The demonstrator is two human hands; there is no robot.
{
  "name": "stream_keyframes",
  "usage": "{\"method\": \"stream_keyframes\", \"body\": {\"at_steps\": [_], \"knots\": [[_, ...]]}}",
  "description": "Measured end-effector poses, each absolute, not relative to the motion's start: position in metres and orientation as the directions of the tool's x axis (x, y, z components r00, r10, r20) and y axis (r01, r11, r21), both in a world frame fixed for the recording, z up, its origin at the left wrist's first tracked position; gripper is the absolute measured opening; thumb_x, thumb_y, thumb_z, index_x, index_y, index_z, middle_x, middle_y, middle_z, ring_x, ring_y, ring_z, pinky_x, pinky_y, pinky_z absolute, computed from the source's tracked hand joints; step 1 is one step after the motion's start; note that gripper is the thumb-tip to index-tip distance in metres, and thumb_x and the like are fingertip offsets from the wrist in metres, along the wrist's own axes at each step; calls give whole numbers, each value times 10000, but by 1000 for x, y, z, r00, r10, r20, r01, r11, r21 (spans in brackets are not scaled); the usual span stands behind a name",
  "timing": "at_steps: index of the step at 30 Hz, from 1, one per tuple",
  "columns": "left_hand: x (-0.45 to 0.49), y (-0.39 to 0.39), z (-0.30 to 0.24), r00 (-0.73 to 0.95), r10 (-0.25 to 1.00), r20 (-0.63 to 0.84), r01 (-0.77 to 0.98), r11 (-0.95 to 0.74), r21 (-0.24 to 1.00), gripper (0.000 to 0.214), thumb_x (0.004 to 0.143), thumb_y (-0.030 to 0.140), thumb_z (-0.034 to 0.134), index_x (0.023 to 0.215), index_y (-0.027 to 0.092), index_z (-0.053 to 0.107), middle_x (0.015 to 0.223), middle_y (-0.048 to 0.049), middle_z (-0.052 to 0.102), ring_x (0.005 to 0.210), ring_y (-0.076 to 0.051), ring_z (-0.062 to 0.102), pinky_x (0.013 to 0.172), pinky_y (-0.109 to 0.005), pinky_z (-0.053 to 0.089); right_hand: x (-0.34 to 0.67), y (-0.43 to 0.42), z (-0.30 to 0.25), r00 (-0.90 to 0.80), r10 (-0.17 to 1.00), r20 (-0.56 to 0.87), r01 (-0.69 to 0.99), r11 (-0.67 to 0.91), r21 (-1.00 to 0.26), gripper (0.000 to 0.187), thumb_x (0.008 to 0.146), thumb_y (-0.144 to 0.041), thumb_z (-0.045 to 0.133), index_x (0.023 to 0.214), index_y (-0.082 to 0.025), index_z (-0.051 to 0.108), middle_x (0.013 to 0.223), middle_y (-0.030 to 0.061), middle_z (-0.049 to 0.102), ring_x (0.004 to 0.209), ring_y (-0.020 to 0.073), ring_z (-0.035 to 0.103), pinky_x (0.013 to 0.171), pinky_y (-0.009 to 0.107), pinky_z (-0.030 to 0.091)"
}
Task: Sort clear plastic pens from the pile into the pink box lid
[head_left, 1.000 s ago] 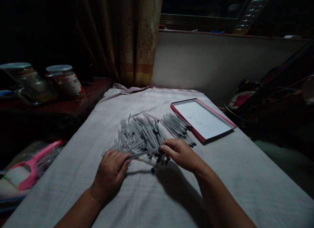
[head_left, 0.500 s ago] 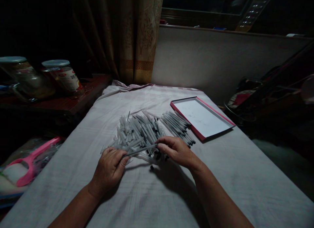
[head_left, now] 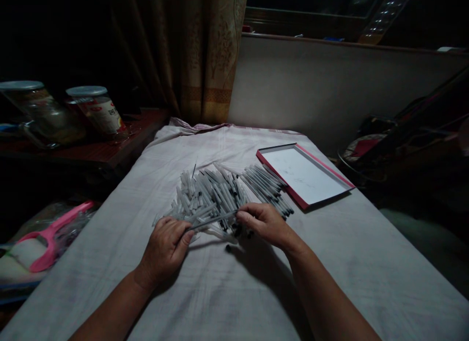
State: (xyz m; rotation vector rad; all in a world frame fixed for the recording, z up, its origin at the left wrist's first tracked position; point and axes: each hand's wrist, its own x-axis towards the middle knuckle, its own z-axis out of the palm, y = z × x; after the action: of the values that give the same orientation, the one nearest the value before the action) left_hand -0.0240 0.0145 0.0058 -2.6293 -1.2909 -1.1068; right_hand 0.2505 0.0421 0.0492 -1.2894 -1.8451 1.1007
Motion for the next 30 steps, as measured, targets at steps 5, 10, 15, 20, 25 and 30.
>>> {"method": "stream_keyframes", "body": {"at_steps": [5,10,15,20,25,30], "knots": [[-23,14,5,401,701,590,699,-650,298,162,964,274,459,891,206,586,728,8,671,649,-166,622,793,-358,435,250,42,50,-291,955,56,425,181,-887,259,832,-364,546,696,-173,657,619,-4,615,605,130,553,566,227,404],[-23,14,7,408,712,572,701,-646,304,177,964,282,451,879,206,587,730,-2,672,659,-172,619,786,-360,442,251,45,45,-274,961,17,450,144,-881,349,859,-432,505,660,-172,627,579,-12,553,567,125,505,532,231,376],[-22,14,8,424,702,573,701,-655,283,172,963,278,460,872,207,587,722,2,668,659,-167,618,804,-366,441,250,45,45,-285,958,9,438,139,-888,260,830,-375,553,688,-176,640,624,-5,593,605,130,530,544,228,388],[-22,14,9,433,707,559,708,-651,274,192,979,287,436,876,205,577,715,2,658,654,-167,611,792,-366,437,251,44,46,-305,952,-17,359,98,-928,187,764,-322,623,856,-172,688,753,18,674,682,149,597,617,246,455],[-22,14,9,439,694,571,702,-661,265,187,972,278,446,870,198,581,712,3,655,649,-169,610,785,-364,439,252,46,42,-270,962,-42,428,81,-900,272,843,-373,562,683,-167,639,610,-5,606,585,126,541,551,234,410],[-22,14,9,425,703,571,704,-653,280,174,966,282,459,879,204,587,713,6,656,646,-166,613,793,-366,443,252,46,38,-285,958,-26,345,77,-936,186,754,-275,648,906,-169,673,771,14,680,703,147,605,636,248,467]]}}
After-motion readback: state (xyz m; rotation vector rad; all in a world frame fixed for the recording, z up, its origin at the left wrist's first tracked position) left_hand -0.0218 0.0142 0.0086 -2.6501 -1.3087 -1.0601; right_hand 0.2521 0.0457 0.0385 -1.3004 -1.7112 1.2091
